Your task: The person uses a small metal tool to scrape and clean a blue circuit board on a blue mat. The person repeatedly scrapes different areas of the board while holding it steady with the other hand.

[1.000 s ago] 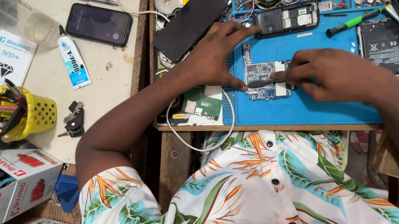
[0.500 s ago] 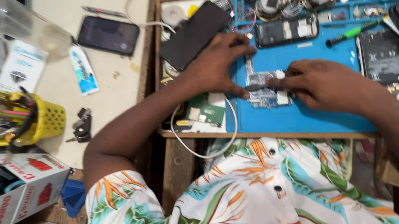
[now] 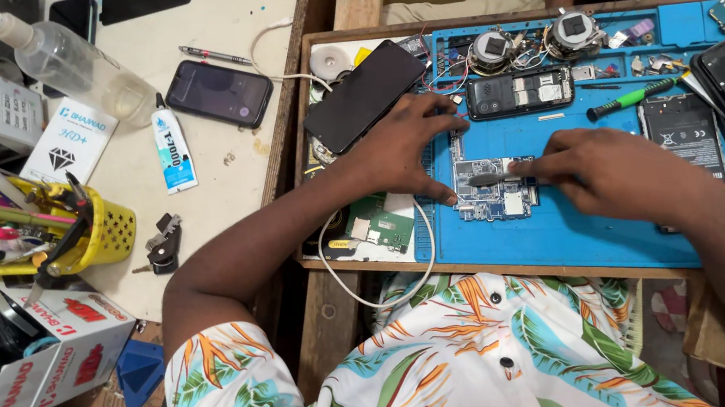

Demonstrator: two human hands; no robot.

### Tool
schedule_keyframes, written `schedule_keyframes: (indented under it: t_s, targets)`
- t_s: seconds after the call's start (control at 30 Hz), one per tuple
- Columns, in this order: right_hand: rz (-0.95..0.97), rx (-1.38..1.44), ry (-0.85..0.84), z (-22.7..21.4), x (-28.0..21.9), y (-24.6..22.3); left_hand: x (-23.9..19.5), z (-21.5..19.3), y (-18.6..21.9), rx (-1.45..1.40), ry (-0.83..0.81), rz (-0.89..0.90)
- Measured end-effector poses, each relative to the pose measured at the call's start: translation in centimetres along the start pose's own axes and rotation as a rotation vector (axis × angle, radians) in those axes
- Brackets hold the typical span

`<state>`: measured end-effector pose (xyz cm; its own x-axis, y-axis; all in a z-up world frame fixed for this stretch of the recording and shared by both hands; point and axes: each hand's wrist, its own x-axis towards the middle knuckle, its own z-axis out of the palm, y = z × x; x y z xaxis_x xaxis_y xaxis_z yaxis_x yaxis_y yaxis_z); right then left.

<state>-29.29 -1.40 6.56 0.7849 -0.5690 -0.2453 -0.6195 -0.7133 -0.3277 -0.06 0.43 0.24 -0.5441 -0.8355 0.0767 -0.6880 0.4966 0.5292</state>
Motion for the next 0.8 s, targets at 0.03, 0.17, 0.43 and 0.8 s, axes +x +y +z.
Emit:
schedule_keyframes:
  t_s: [0.03,0.17,0.43,0.8]
  targets:
    - [-0.017,-0.008,0.008,0.2,0.1,-0.2,0.0,0.0,-0.1,0.001,0.009,0.008]
    - [-0.058,0.000,0.018,1.1,0.5,-0.7,0.0,0.0,0.0,0.007,0.014,0.012]
    - [0.079,0.117,-0.065,-0.4,-0.7,1.0,0.0,-0.3,0.3,0.004,-0.018,-0.021]
    - [-0.115,-0.035,0.111,1.9,0.4,-1.0,0.1,-0.5,0.6,0.003,-0.023,-0.022]
